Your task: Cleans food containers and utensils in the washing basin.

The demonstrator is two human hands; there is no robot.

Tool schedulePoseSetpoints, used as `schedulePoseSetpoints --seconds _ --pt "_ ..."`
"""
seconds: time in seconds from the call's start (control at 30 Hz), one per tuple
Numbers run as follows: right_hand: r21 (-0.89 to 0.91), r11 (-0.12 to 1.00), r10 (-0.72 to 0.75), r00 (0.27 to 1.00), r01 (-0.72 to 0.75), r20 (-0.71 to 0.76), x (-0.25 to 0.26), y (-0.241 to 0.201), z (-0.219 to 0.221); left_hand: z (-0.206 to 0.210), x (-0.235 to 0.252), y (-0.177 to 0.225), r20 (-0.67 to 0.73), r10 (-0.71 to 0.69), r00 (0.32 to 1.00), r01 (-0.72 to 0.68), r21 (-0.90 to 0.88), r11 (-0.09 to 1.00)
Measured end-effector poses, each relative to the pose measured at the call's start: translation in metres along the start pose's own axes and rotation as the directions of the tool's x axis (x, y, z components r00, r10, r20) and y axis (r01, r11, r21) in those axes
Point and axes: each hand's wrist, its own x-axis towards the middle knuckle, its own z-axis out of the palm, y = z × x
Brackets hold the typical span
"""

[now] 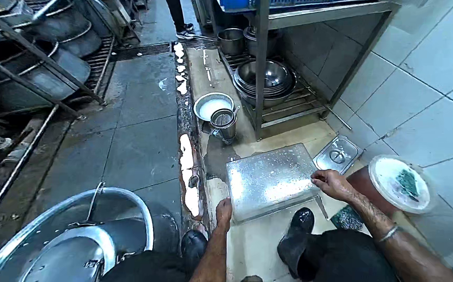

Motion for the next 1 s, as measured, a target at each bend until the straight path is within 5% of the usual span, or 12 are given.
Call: schedulePoseSetpoints --seconds 0.27,0.4,0.5,0.57,0.73,0.9,1.0 --pt "-0.379 0.925 0.096 0.937 0.041 0.336 0.097 -0.004 0.069 0.001 0.056 -0.017 -0.047 -0.167 0.985 0.155 -0.188 0.97" --pt "-0.317 0.922 0.246 0.969 -0.224 0.031 0.129 0.044 0.065 0.007 0.076 -0.025 -0.037 -0.274 0.961 0.249 -0.317 0.915" --pt "-0.152 0.899 0.388 0.907 -0.411 -0.162 0.149 0.09 0.062 0.016 0.096 -0.033 -0.038 -0.261 0.965 0.244 -0.244 0.938" --pt "-0.083 0.872 0.466 0.869 -0.483 -0.167 0.156 0.111 0.069 0.024 0.109 -0.036 -0.07 -0.213 0.975 0.203 -0.123 0.971" --pt "-0.023 0.859 0.498 0.844 -0.512 -0.197 0.161 0.14 0.114 0.036 0.136 -0.046 -0.097 -0.097 0.991 0.108 0.115 0.987" --pt "-0.031 0.847 0.477 0.785 -0.53 -0.395 0.157 0.135 0.131 0.046 0.142 -0.056 -0.173 -0.101 0.98 0.11 0.043 0.993" --pt "-0.043 0.854 0.463 0.796 -0.519 -0.39 0.157 0.139 0.126 0.057 0.131 -0.067 -0.222 -0.049 0.974 0.031 -0.085 0.996"
